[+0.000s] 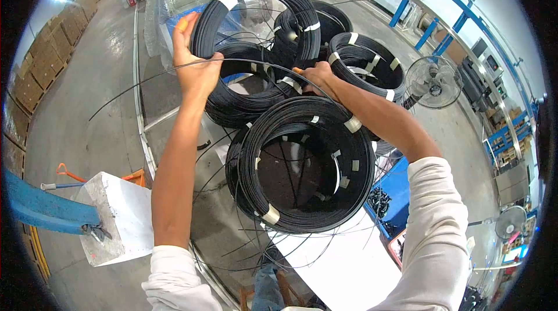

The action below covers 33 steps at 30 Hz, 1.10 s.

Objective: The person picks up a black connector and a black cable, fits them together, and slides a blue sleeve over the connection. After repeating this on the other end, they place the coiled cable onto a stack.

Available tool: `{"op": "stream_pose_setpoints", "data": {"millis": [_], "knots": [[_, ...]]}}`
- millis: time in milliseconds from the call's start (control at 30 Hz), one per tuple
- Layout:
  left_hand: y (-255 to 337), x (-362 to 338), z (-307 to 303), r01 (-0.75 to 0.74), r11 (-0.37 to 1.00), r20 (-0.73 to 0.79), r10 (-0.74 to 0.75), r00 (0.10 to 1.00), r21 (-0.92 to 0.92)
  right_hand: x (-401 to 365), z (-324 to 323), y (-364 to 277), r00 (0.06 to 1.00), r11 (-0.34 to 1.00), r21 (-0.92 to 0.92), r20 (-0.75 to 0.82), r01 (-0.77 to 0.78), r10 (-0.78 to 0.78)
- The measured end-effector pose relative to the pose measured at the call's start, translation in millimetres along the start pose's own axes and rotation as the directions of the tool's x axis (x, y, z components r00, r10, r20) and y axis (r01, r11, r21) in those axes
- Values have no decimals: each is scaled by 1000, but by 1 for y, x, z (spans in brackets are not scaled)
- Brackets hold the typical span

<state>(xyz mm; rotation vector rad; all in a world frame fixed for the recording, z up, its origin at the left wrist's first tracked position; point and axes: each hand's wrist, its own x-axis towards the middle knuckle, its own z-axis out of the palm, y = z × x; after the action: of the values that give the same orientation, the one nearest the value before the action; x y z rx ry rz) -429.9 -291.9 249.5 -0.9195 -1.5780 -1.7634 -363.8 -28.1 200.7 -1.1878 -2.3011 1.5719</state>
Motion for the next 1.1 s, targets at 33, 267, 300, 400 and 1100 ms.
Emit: {"op": "stream_pose_setpoints", "data": {"millis": [33,267,300,400,1100], "knots": [[0,1,-3,-31,997,-5,31,1000,64,97,5,53,932,885,-318,241,341,-273],[-7,18,-35,-56,998,-42,57,998,21,23,5,-10,975,978,-67,111,199,-191],[-6,19,-38,-15,999,-52,17,999,32,23,11,-9,964,965,-56,88,256,-250],[1,19,-50,-3,999,-62,5,998,32,20,25,-15,940,935,-94,35,342,-341],[68,32,-72,-240,968,-31,243,970,70,-17,14,-21,823,832,113,124,543,-554]]}}
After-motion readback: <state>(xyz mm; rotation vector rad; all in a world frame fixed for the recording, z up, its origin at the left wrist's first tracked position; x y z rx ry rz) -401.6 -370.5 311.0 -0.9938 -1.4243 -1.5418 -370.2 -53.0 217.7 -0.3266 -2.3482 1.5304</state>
